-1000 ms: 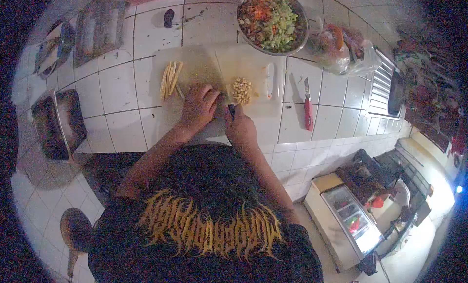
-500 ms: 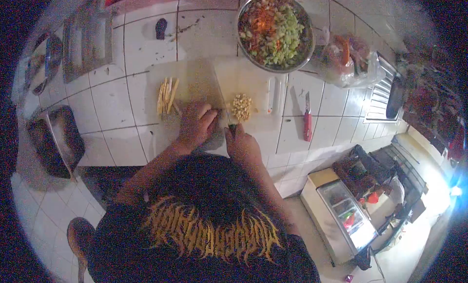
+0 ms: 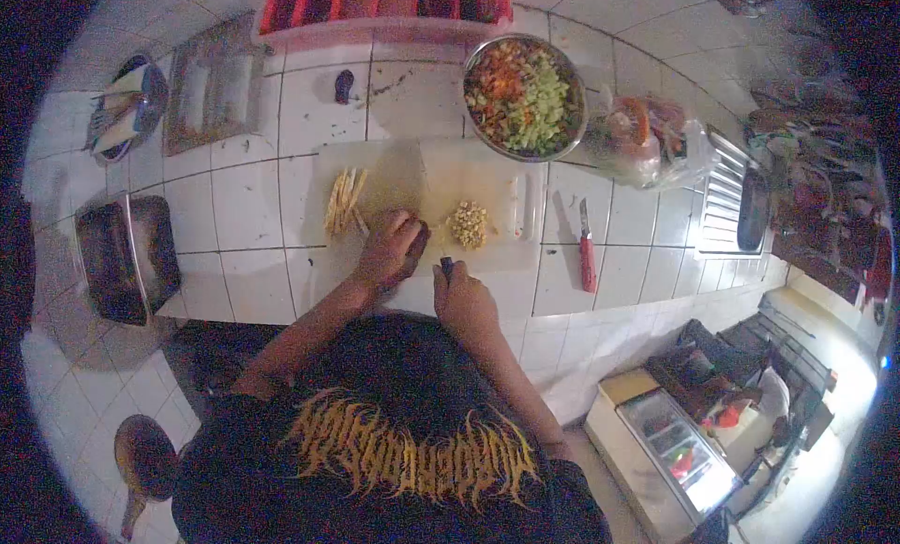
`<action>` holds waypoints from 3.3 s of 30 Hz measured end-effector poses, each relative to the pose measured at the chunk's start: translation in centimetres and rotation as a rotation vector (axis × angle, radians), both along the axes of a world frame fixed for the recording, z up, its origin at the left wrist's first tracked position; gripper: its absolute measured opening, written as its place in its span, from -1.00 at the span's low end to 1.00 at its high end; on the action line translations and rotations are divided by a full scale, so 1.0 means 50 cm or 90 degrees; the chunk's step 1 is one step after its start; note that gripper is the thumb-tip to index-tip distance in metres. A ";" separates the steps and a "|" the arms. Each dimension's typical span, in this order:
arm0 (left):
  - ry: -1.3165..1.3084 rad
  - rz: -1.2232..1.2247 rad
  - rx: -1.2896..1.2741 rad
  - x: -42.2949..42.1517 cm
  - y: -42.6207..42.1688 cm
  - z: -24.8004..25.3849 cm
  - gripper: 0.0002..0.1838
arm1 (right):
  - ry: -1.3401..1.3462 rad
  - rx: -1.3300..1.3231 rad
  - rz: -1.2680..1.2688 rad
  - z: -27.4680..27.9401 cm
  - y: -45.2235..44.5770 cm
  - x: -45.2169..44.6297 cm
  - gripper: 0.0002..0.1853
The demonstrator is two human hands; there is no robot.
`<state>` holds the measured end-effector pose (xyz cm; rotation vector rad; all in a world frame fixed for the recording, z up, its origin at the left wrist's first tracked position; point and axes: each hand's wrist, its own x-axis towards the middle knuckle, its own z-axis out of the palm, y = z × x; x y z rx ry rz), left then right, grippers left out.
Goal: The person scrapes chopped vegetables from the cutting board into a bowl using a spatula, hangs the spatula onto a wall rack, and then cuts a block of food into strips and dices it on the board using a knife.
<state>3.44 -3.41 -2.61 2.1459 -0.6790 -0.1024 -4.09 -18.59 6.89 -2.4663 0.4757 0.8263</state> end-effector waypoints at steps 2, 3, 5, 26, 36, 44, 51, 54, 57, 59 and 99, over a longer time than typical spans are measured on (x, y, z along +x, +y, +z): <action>-0.047 0.001 0.010 -0.002 0.002 0.018 -0.80 | -0.050 0.008 0.001 -0.063 0.001 -0.010 -0.60; -0.074 0.005 0.023 -0.004 0.005 0.026 -0.81 | -0.080 0.019 0.005 -0.092 -0.001 -0.010 -0.58; -0.103 -0.008 0.023 -0.013 0.014 -0.005 -0.81 | -0.095 -0.005 0.017 -0.072 -0.006 -0.006 -0.53; -0.224 0.046 0.040 -0.026 0.012 -0.033 -0.71 | -0.244 0.035 -0.001 -0.108 0.010 -0.039 -0.46; -0.198 0.028 0.041 -0.024 0.020 -0.033 -0.77 | -0.201 0.048 -0.010 -0.070 0.019 -0.028 -0.48; -0.185 0.012 0.042 -0.024 0.021 -0.049 -0.77 | -0.233 0.059 -0.002 -0.084 0.029 -0.036 -0.50; -0.166 0.063 0.078 -0.025 0.021 -0.018 -0.72 | -0.125 0.075 -0.027 -0.027 0.033 -0.028 -0.49; -0.208 0.039 0.077 -0.018 0.016 -0.060 -0.71 | -0.141 0.075 -0.023 -0.057 0.029 -0.022 -0.48; -0.209 0.037 0.082 -0.026 0.022 -0.047 -0.73 | -0.190 0.061 0.022 -0.073 0.012 -0.035 -0.47; -0.187 -0.002 0.116 -0.026 0.028 -0.014 -0.74 | -0.227 0.051 0.061 -0.058 0.014 -0.033 -0.47; -0.246 0.055 0.150 -0.034 0.042 -0.062 -0.70 | -0.180 0.147 0.039 -0.112 0.029 -0.029 -0.45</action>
